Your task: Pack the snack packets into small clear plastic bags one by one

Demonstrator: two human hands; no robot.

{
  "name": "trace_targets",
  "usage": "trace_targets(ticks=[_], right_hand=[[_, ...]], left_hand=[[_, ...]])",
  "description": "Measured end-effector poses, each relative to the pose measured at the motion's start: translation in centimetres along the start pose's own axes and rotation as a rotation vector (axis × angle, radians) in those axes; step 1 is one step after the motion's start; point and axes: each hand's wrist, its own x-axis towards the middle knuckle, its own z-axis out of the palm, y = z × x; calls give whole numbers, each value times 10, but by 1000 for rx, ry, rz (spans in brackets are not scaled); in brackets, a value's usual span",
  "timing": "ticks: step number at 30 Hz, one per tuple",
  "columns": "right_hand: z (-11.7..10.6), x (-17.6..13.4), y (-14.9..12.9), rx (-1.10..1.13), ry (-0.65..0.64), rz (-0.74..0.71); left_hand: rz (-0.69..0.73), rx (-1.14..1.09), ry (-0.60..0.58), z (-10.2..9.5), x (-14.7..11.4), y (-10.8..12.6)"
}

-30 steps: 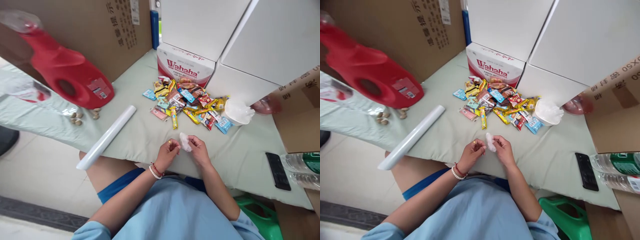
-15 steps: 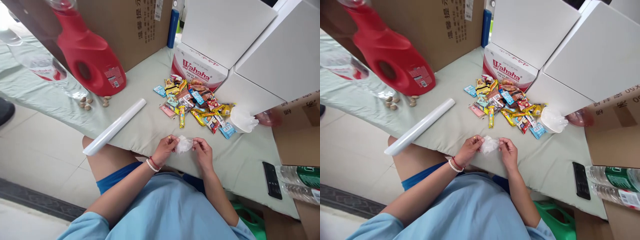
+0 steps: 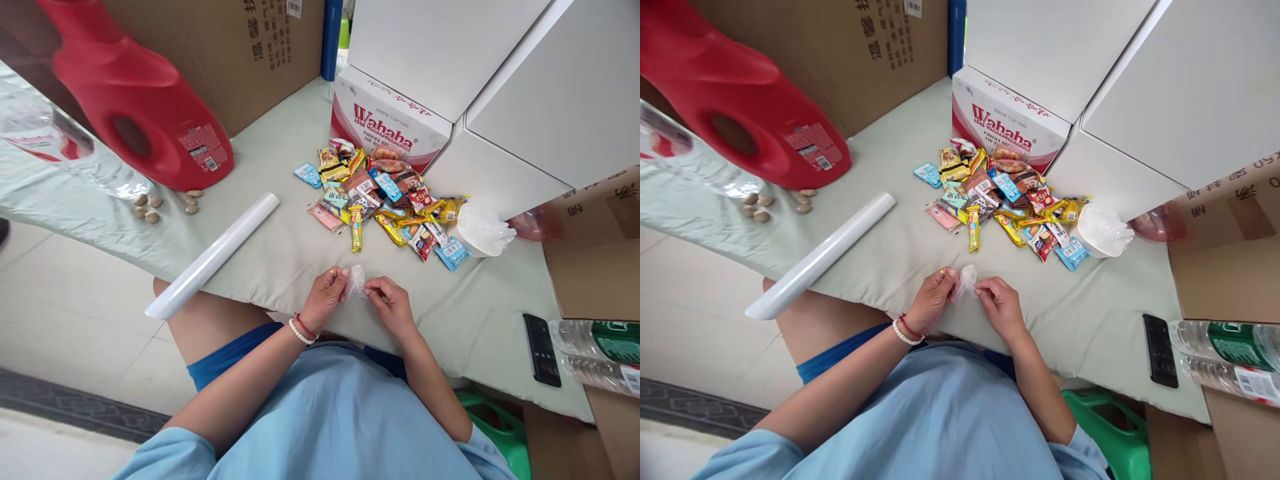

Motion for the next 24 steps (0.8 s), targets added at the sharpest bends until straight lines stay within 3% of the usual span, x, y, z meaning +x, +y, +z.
trace_targets(ticks=[3, 6, 10, 13, 17, 21, 24], right_hand=[[-2, 1, 3, 202, 92, 161], [-14, 1, 2, 476, 102, 309], [-37, -3, 3, 687, 124, 438], [-39, -6, 4, 634, 154, 430], [-28, -10, 1, 493, 41, 366], [-32, -15, 1, 482, 46, 318], [-45, -23, 8, 455, 17, 322]], left_hand=[[19, 84, -32, -2, -5, 1], [-6, 168, -67, -10, -6, 3], [-41, 63, 1, -22, -2, 8], [25, 132, -1, -16, -4, 11], [138, 278, -39, 3, -8, 12], [45, -25, 63, 2, 0, 13], [-81, -295, -3, -4, 2, 16]])
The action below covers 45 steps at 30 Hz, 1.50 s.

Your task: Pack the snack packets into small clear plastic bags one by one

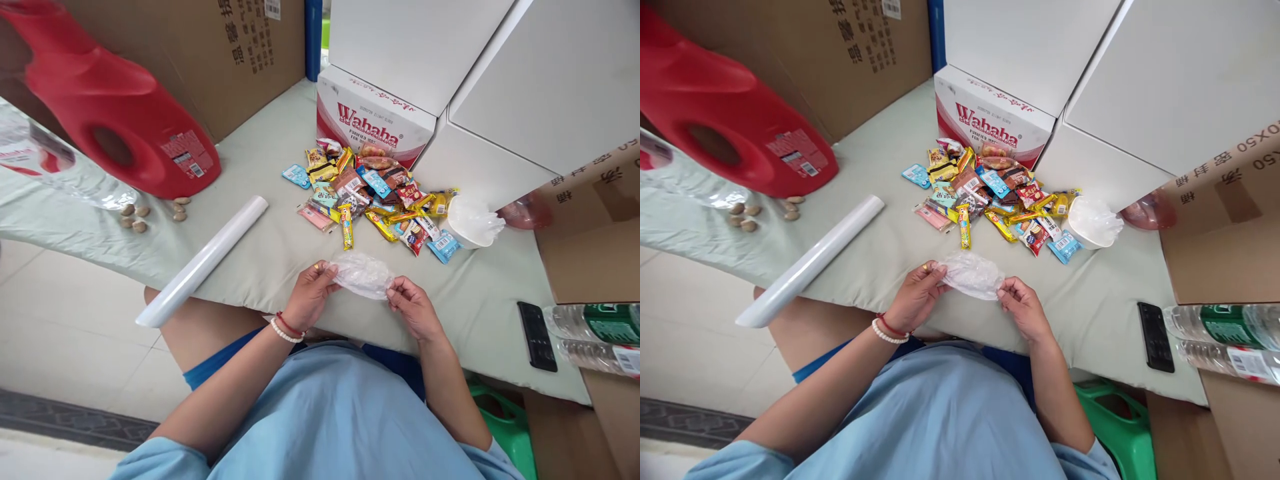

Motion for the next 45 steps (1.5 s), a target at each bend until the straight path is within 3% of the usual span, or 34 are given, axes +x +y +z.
trace_targets(ticks=[3, 7, 11, 13, 16, 17, 19, 21, 23, 27, 32, 35, 40, 45], right_hand=[[-12, -5, 5, -25, -82, 20], [-14, -6, 11, 84, 45, 42], [-2, -4, 13, 121, -110, 187], [5, -2, 12, 91, -129, 182], [13, 1, 8, 22, 21, 74], [15, 1, 6, -24, 70, 24], [19, 1, 3, -142, 114, -79], [23, -1, 2, -235, 98, -155], [25, -3, 2, -276, 68, -188], [15, -5, 5, -243, 107, -175], [-10, -5, 19, -66, 234, -11], [-19, -5, 26, -121, 244, 44], [-17, -1, 15, -345, 434, -154], [-5, 25, 10, -545, 400, -160]], left_hand=[[-73, -121, -49, -1, -5, 3], [-83, -116, -147, 5, -13, 5], [-34, 35, -240, 8, -10, 4], [81, 173, -128, 7, -7, 1], [239, 374, 200, 3, -6, -5], [233, 408, 238, 3, -8, -7], [144, 422, 156, 7, -14, -11], [42, 404, 30, 13, -19, -15], [-22, 405, -17, 19, -21, -19], [-22, 356, -4, 16, -13, -19], [-12, 163, 51, 1, -11, -12], [-30, 124, 39, -3, -13, -11], [-7, 172, 20, -3, -14, -13], [-16, 206, -48, -1, -16, -15]])
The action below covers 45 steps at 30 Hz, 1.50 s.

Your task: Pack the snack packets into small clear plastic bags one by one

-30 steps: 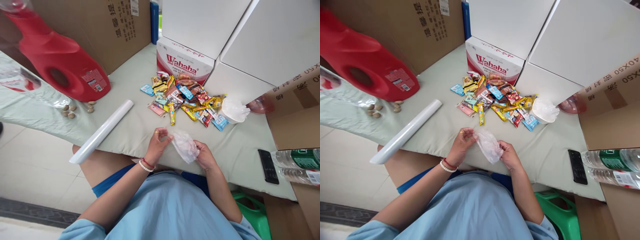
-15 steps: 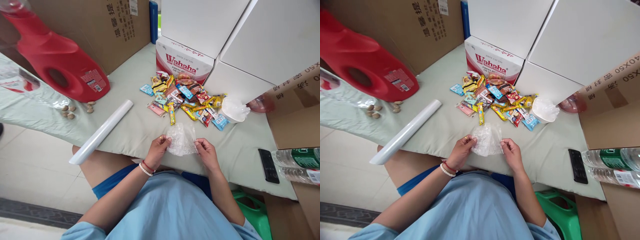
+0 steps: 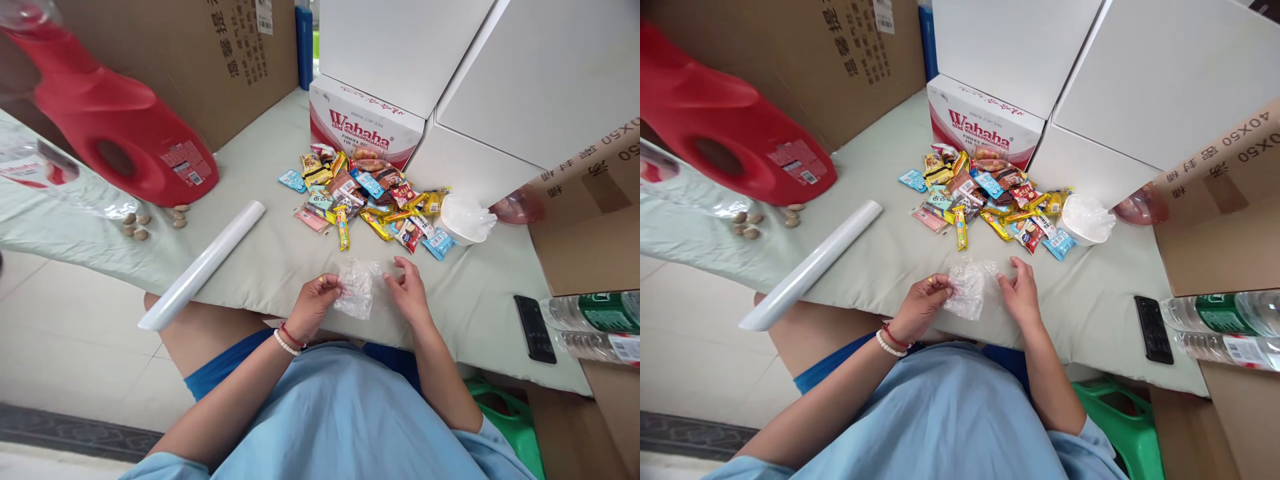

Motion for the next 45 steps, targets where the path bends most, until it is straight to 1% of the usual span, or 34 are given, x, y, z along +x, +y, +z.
trace_targets(ticks=[2, 3, 5, 7, 8, 10, 13, 15, 17, 18, 20, 22, 24, 26, 28, 31, 33, 35, 38, 40, 42, 45], right_hand=[[11, 8, 4, -40, -91, 15], [16, 11, 7, -45, -140, 13], [23, 14, 12, -29, -178, -4], [25, 13, 16, 28, -155, 3], [24, 12, 17, 65, -142, 20], [19, 10, 18, 133, -138, 57], [8, 9, 20, 193, -122, 90], [-1, 9, 22, 219, -94, 106], [-9, 8, 22, 240, -82, 111], [-13, 7, 22, 248, -83, 109], [-16, 6, 21, 257, -98, 103], [-16, 5, 18, 259, -120, 100], [-14, 4, 16, 249, -133, 94], [-14, 4, 16, 229, -131, 84], [-16, 3, 18, 209, -115, 82], [-23, 2, 24, 200, -98, 105], [-27, 1, 28, 206, -94, 126], [-30, 2, 31, 217, -93, 136], [-34, 4, 34, 234, -92, 125], [-38, 7, 35, 243, -86, 107], [-42, 8, 35, 256, -62, 80], [-49, 5, 32, 318, -15, 32]], left_hand=[[7, 50, -4, -3, -1, -2], [20, 106, 16, -5, -1, -2], [80, 278, 115, -12, -2, -4], [168, 472, 232, -20, -3, -4], [206, 557, 274, -23, -3, -3], [250, 677, 308, -30, -4, -1], [254, 757, 312, -39, -2, 4], [258, 792, 336, -45, 0, 8], [269, 851, 357, -46, 3, 13], [276, 895, 347, -44, 5, 15], [288, 1020, 281, -33, 11, 20], [285, 1199, 193, -14, 19, 22], [283, 1368, 131, 5, 30, 21], [303, 1445, 96, 18, 39, 17], [321, 1436, 87, 22, 45, 13], [311, 1381, 113, 13, 47, 10], [297, 1243, 155, 1, 46, 13], [276, 1029, 190, -13, 45, 19], [232, 777, 193, -35, 43, 31], [205, 703, 217, -49, 41, 39], [184, 682, 267, -61, 39, 44], [149, 691, 298, -72, 35, 43]])
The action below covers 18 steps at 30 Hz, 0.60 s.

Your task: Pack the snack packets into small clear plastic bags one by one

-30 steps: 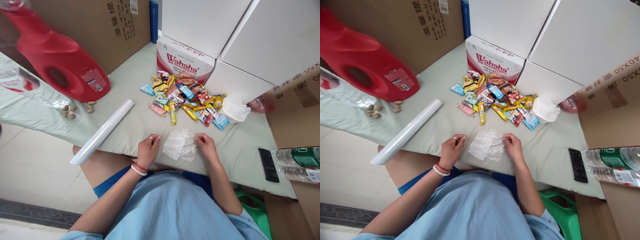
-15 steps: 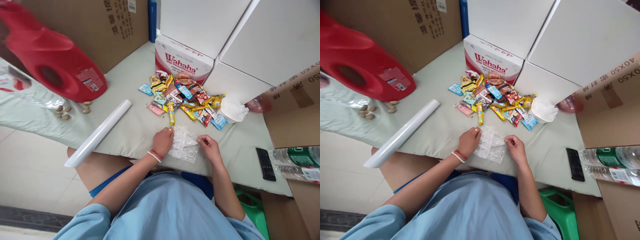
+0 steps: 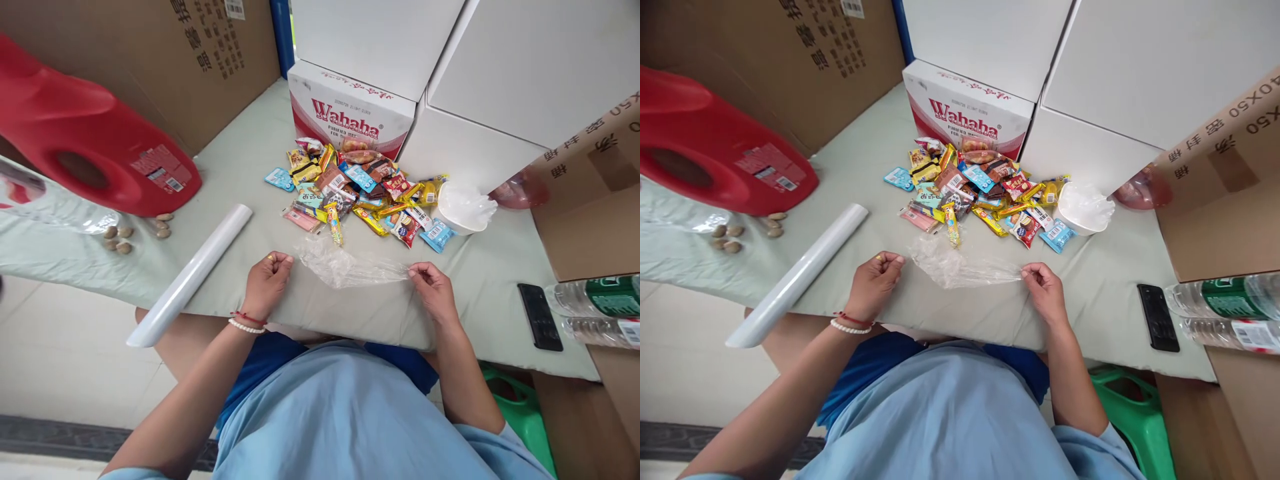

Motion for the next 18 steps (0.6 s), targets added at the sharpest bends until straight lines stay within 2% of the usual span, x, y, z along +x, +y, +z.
trace_targets(ticks=[3, 4, 6, 9, 11, 14, 18], right_hand=[[-3, -8, -5, 100, -25, -38], [-3, -11, -7, 119, -53, -40], [-3, -17, -9, 125, -124, -37], [-5, -24, -12, 127, -200, -81], [-11, -29, -14, 142, -211, -136], [-27, -35, -15, 111, -218, -177], [-54, -37, -17, -143, -425, -63]], left_hand=[[30, 40, 31, 3, -4, -3], [90, 74, 54, 6, -6, -2], [297, 182, 61, 14, -8, 5], [648, 404, -120, 28, -5, 20], [765, 551, -253, 34, 2, 26], [760, 674, -286, 32, 16, 21], [750, 583, -206, 14, 21, -2]])
